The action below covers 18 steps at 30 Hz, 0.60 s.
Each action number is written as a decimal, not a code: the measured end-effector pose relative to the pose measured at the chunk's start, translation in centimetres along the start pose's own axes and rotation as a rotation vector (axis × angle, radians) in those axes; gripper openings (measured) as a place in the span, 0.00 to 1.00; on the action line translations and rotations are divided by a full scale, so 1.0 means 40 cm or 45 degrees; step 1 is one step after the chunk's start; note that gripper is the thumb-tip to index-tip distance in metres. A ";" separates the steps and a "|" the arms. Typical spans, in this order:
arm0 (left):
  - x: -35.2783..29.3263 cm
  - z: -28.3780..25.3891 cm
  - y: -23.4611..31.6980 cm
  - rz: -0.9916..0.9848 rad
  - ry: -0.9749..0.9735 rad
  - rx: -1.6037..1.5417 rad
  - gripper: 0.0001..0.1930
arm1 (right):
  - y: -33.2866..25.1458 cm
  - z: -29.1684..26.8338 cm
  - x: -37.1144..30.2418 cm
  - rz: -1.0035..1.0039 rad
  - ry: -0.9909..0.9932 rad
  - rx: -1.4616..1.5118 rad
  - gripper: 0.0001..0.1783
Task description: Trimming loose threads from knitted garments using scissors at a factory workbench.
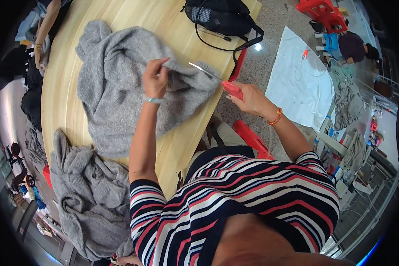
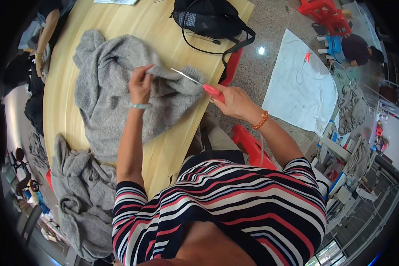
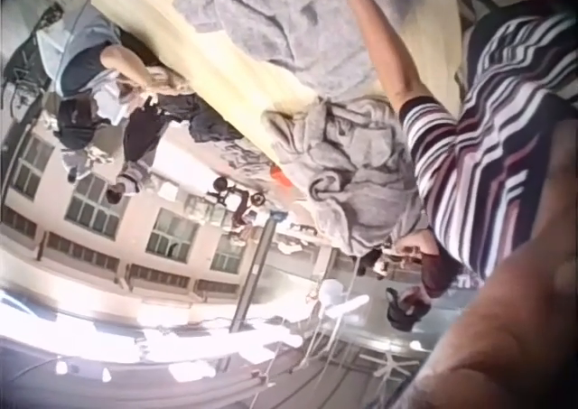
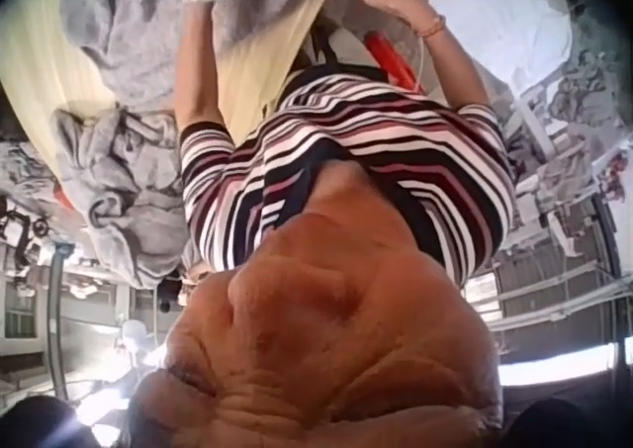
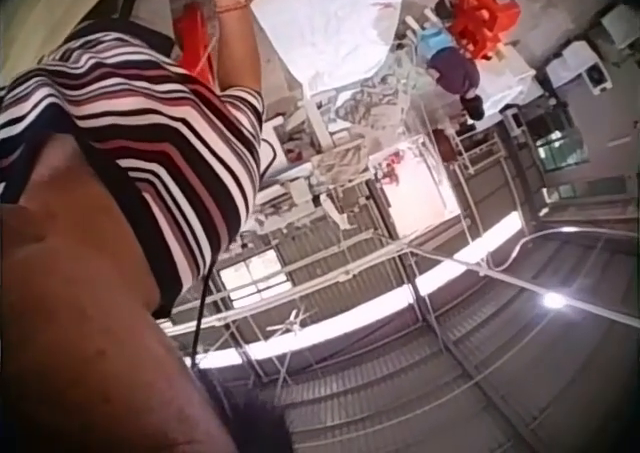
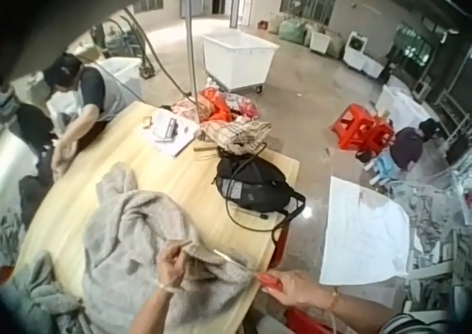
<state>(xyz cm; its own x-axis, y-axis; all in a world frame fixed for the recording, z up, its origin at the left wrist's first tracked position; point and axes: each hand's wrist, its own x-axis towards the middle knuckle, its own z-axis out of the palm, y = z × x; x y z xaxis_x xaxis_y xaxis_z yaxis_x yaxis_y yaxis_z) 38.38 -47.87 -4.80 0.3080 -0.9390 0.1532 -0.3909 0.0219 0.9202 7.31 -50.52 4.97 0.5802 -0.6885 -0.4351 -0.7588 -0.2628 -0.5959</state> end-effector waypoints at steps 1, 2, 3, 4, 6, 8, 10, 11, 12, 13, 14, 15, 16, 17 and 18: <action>-0.010 -0.051 0.053 0.064 0.117 -0.078 0.16 | 0.005 0.003 -0.004 0.000 0.006 0.005 0.21; -0.026 -0.115 0.100 0.125 0.231 -0.157 0.17 | 0.011 0.012 -0.011 -0.019 0.074 0.085 0.21; -0.053 -0.202 0.145 0.091 0.330 -0.062 0.18 | 0.013 0.023 -0.021 -0.036 0.140 0.167 0.21; -0.089 -0.290 0.178 0.207 0.508 -0.047 0.18 | 0.010 0.031 -0.029 -0.044 0.136 0.173 0.21; -0.211 -0.493 0.175 0.112 0.882 -0.107 0.17 | 0.007 0.040 -0.037 -0.049 0.152 0.134 0.22; -0.380 -0.647 0.200 0.023 1.040 0.053 0.14 | 0.011 0.056 -0.045 -0.062 0.132 0.117 0.22; -0.591 -0.765 0.164 -0.204 1.383 -0.223 0.13 | 0.010 0.077 -0.045 -0.086 0.097 0.102 0.22; -0.692 -0.793 0.148 -0.291 1.483 -0.153 0.12 | 0.008 0.086 -0.045 -0.114 0.114 0.097 0.20; -0.792 -0.796 0.157 -0.431 1.623 0.028 0.11 | 0.000 0.102 -0.037 -0.159 0.117 0.091 0.19; -0.886 -0.792 0.152 -0.623 1.663 0.350 0.10 | -0.009 0.115 -0.026 -0.194 0.087 0.094 0.19; -0.962 -0.806 0.120 -0.744 1.342 0.925 0.10 | -0.008 0.110 -0.033 -0.173 0.084 0.097 0.19; -1.052 -0.779 0.125 -0.903 1.251 1.080 0.12 | -0.029 0.132 -0.017 -0.216 0.043 0.087 0.19; -1.014 -0.739 0.088 -0.815 1.122 1.423 0.15 | -0.028 0.118 -0.024 -0.183 0.055 0.085 0.19; -0.957 -0.670 0.115 -0.753 1.007 1.667 0.20 | -0.043 0.119 -0.020 -0.184 0.040 0.001 0.19; -0.893 -0.594 0.150 -0.628 0.905 1.648 0.20 | -0.058 0.126 -0.020 -0.192 0.017 -0.082 0.18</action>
<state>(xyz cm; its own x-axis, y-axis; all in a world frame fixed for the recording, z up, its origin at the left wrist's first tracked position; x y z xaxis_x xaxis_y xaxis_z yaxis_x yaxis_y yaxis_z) 45.66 -6.06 3.83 0.8131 -0.4058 0.4174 -0.4702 -0.8806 0.0597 10.08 -45.95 3.29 0.6852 -0.6470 -0.3345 -0.6810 -0.4063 -0.6092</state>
